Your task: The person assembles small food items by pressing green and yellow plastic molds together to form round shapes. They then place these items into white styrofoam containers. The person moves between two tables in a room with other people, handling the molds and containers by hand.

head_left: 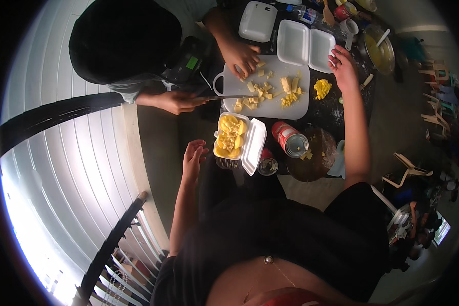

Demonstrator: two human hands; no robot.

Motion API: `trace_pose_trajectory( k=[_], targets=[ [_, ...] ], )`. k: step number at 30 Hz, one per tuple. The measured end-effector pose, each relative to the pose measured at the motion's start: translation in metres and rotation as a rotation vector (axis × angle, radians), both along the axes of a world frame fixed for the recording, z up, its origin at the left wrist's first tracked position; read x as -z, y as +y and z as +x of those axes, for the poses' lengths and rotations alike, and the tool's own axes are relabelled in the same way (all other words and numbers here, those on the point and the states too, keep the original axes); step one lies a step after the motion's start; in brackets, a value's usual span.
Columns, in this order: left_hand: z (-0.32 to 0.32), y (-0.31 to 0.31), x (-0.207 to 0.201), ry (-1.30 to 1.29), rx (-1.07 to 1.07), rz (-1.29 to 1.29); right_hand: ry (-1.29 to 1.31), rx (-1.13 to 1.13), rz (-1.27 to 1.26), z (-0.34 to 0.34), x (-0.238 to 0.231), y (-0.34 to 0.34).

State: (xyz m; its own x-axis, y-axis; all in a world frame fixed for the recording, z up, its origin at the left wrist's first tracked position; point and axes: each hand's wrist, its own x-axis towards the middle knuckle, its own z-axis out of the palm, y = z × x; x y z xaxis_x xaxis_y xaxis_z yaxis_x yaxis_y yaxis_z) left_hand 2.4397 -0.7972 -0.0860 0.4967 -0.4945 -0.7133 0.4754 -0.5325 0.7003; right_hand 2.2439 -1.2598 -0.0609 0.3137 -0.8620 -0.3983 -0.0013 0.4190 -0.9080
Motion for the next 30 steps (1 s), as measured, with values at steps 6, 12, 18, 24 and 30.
trace_pose_trajectory(
  k=[6, 12, 18, 24, 30],
  targets=[
    [0.031, -0.022, -0.007, 0.035, 0.244, -0.134, -0.133, -0.017, -0.157, -0.042, -0.097, 0.136],
    [0.065, -0.052, -0.044, 0.054, 0.573, -0.372, -0.155, 0.131, -0.244, -0.04, -0.144, 0.3],
    [0.048, -0.055, -0.085, 0.098, 0.844, -0.542, 0.069, 0.209, -0.381, -0.072, -0.166, 0.434],
    [-0.022, -0.026, -0.133, -0.026, 1.219, -0.562, 0.127, 0.534, -0.513, -0.117, -0.198, 0.566],
    [-0.127, -0.004, -0.164, 0.042, 1.492, -0.639, 0.255, 0.839, -0.541, -0.155, -0.194, 0.686]
  ],
)
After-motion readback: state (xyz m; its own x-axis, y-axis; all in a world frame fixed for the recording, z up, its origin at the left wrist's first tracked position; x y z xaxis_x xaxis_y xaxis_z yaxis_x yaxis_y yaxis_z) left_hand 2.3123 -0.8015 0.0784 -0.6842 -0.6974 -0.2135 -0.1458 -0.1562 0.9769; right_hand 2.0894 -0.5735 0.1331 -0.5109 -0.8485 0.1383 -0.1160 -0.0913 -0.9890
